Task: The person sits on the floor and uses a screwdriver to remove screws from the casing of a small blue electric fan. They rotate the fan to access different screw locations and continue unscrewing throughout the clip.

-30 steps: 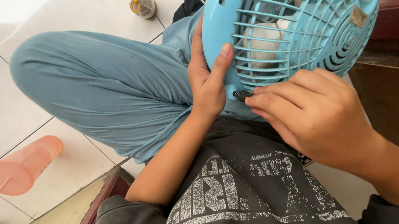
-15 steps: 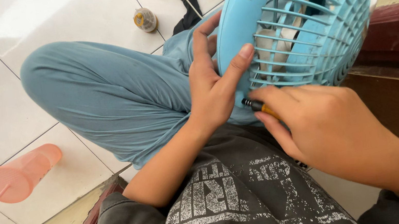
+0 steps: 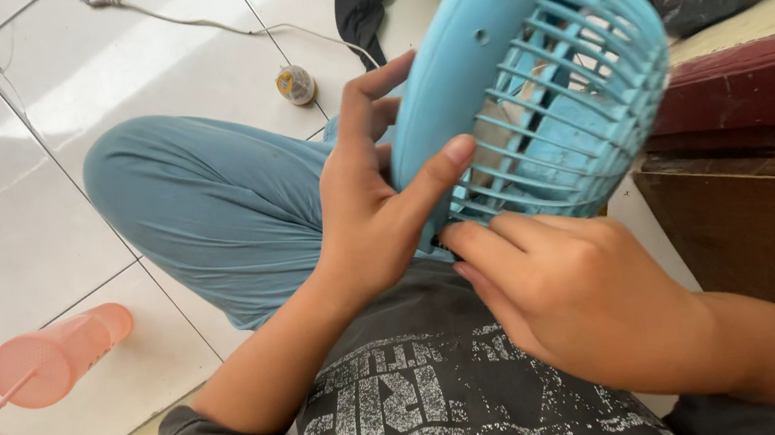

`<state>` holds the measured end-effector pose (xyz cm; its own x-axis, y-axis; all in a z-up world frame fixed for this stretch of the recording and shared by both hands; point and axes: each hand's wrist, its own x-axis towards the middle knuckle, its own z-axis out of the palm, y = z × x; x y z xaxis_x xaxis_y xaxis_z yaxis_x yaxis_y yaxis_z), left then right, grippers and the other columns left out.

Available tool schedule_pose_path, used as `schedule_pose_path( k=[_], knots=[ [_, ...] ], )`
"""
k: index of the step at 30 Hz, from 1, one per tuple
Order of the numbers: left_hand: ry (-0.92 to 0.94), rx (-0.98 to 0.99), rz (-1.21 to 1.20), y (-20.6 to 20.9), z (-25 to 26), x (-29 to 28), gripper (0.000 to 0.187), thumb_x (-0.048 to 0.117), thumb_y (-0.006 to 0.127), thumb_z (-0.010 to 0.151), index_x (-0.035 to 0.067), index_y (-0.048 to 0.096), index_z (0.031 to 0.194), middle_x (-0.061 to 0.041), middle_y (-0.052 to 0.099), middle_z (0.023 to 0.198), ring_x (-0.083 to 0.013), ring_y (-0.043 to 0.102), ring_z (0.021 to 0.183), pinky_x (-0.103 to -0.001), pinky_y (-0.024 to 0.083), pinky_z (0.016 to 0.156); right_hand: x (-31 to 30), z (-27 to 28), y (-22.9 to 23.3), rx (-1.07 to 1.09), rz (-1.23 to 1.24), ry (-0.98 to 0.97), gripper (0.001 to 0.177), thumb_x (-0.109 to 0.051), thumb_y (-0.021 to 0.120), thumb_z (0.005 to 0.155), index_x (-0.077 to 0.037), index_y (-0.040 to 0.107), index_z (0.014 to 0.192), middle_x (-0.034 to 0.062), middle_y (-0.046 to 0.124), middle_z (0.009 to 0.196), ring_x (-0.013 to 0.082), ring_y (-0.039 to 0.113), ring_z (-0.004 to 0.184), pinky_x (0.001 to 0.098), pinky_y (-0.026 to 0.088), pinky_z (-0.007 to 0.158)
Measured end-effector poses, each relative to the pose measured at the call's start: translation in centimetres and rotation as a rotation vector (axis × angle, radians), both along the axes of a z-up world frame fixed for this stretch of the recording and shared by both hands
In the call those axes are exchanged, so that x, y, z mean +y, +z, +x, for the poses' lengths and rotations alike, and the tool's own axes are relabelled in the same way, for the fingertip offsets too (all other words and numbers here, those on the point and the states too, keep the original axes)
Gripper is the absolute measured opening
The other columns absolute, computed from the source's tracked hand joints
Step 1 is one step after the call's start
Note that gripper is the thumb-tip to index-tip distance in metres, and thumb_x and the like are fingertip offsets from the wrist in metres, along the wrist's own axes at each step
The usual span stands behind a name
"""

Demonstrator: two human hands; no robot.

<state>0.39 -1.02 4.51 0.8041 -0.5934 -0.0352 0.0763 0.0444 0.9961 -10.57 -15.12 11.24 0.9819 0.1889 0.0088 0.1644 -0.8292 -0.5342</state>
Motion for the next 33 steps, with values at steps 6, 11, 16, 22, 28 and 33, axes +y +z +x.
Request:
schedule_pose_path(
  k=[6, 11, 16, 22, 28, 33],
  knots=[
    [-0.051, -0.010, 0.002, -2.1, 0.6, 0.2, 0.072, 0.028, 0.077, 0.097, 0.001, 0.040, 0.152, -0.016, 0.066, 0.129, -0.0197, 0.074, 0.108, -0.029, 0.062, 0.089, 0.3, 0.4, -0.6, 0.008, 0.043, -0.060, 0.018, -0.012, 0.073, 0.087, -0.007, 0.068, 0.103, 0.0090, 0.069, 0.077, 0.0295, 0.069, 0.066, 0.0398, 0.052, 0.057],
    [-0.580, 0.189, -0.369, -4.0, 7.2, 0.5, 0.089, 0.018, 0.084, 0.093, -0.001, 0.029, 0.161, -0.019, 0.053, 0.153, -0.0247, 0.070, 0.120, -0.035, 0.060, 0.103, -1.8, 0.2, 1.1, -0.024, 0.088, -0.190, 0.023, -0.014, 0.076, 0.088, -0.008, 0.070, 0.109, 0.0106, 0.074, 0.086, 0.0245, 0.072, 0.068, 0.0333, 0.054, 0.058],
    [-0.641, 0.260, -0.668, -6.4, 5.5, -2.7, 0.102, 0.028, 0.085, 0.094, 0.003, 0.017, 0.166, -0.013, 0.037, 0.165, -0.0172, 0.044, 0.147, -0.030, 0.035, 0.124, -3.2, 0.3, 1.4, -0.011, 0.109, -0.303, 0.024, -0.013, 0.077, 0.089, -0.009, 0.072, 0.111, 0.0099, 0.073, 0.084, 0.0220, 0.072, 0.068, 0.0308, 0.055, 0.059],
    [-0.296, 0.257, -0.625, -6.3, 2.2, -4.8, 0.090, 0.031, 0.079, 0.097, -0.005, 0.030, 0.164, -0.013, 0.039, 0.163, -0.0156, 0.046, 0.143, -0.029, 0.035, 0.124, -3.5, 0.9, 1.3, -0.048, 0.125, -0.316, 0.024, -0.013, 0.077, 0.087, -0.009, 0.070, 0.110, 0.0086, 0.074, 0.084, 0.0221, 0.073, 0.070, 0.0308, 0.055, 0.059],
    [-0.149, 0.290, -0.452, -3.1, 1.9, -2.7, 0.084, 0.025, 0.076, 0.088, -0.007, 0.042, 0.158, -0.021, 0.067, 0.133, -0.0146, 0.065, 0.114, -0.028, 0.049, 0.105, -3.8, 1.3, 2.7, 0.045, 0.183, -0.214, 0.030, -0.018, 0.076, 0.084, -0.007, 0.068, 0.111, 0.0061, 0.074, 0.084, 0.0183, 0.075, 0.068, 0.0276, 0.056, 0.057],
    [-0.102, 0.294, -0.457, -2.1, 1.9, -1.1, 0.083, 0.025, 0.076, 0.091, -0.007, 0.041, 0.160, -0.017, 0.064, 0.139, -0.0126, 0.065, 0.120, -0.027, 0.049, 0.110, -3.1, 2.2, 2.6, 0.017, 0.024, -0.104, 0.024, -0.020, 0.080, 0.085, -0.007, 0.070, 0.103, 0.0022, 0.069, 0.073, 0.0183, 0.067, 0.057, 0.0308, 0.050, 0.051]
  ],
)
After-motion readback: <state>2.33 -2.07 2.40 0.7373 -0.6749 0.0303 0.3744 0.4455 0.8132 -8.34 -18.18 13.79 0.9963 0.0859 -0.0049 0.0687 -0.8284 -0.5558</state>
